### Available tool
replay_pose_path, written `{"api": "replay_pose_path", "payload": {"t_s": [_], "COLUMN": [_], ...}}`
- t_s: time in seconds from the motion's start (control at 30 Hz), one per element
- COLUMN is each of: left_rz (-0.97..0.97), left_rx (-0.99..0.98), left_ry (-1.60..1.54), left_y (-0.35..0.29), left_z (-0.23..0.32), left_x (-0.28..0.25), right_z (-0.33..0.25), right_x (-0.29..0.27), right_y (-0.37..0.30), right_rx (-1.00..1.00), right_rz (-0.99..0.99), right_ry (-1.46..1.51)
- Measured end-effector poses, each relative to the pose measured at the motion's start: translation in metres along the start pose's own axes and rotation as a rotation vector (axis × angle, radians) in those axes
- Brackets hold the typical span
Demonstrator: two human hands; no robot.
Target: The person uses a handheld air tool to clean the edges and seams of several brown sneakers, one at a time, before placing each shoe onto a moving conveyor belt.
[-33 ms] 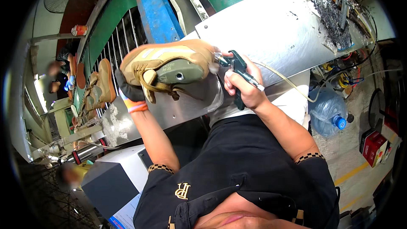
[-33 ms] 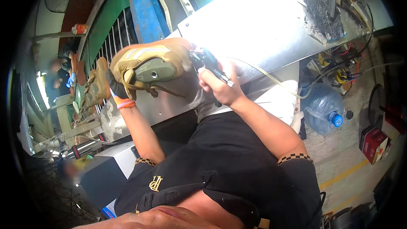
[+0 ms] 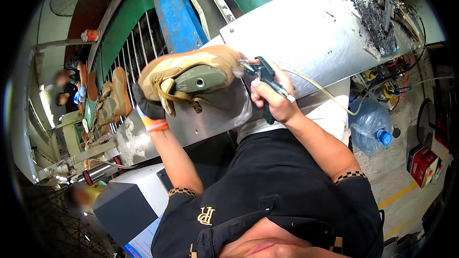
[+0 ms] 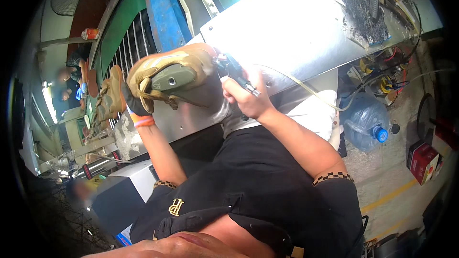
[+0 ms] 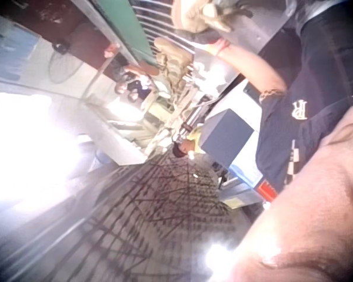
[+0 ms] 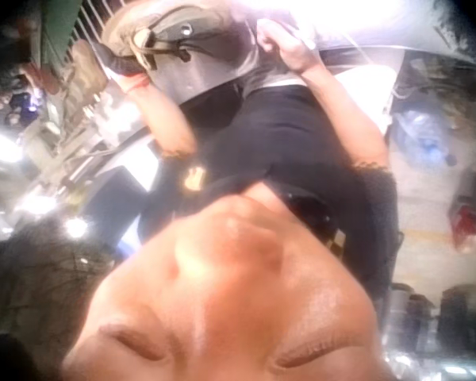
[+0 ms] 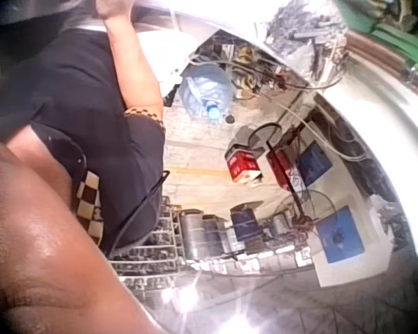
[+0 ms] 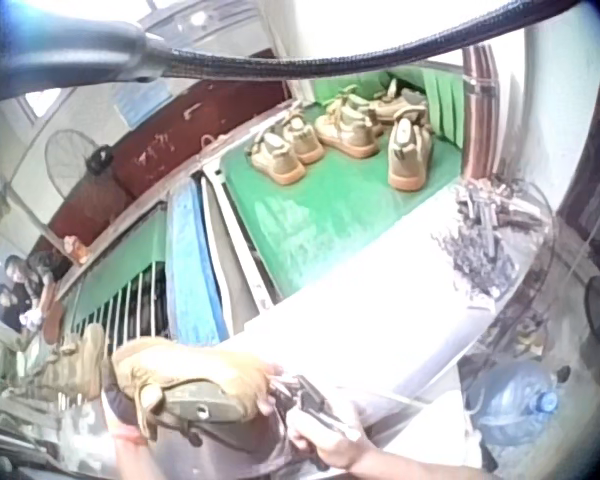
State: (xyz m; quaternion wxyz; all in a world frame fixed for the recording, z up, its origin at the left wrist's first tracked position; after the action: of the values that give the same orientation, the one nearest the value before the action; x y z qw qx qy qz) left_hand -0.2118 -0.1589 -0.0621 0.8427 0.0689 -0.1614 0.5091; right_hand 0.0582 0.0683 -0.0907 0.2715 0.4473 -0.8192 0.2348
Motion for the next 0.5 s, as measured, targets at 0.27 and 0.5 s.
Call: {"api": "replay_pose_path", "payload": {"t_s": [0.27, 0.5], "left_rz": [0.253, 0.157], "left_rx": [-0.388, -0.686], "left_ry": [0.274, 0.434], "left_y": [-0.142, -0.22], "left_z": [-0.018, -0.04], "left_x": [-0.04, 0.019], "right_z": [0.026, 0.028], "right_x": [0.01, 0.008], "right_y": [0.005, -0.013], "right_rx": [-0.029, -0.025], "right_rz": [0.057, 0.045], "right_ry": [-0.153, -0.182]}}
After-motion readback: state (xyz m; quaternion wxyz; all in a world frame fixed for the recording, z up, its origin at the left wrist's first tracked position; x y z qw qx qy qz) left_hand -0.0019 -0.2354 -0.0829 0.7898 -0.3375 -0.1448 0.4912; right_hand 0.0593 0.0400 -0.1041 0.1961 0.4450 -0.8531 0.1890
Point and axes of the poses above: each hand's wrist, its own y-axis towards the middle knuckle, its own x-axis out of the palm, z = x × y, the point moved 8 cm from there along y, towards the middle knuckle, and after that the axes turned 2 degrees about -y, right-handed, at the moved point
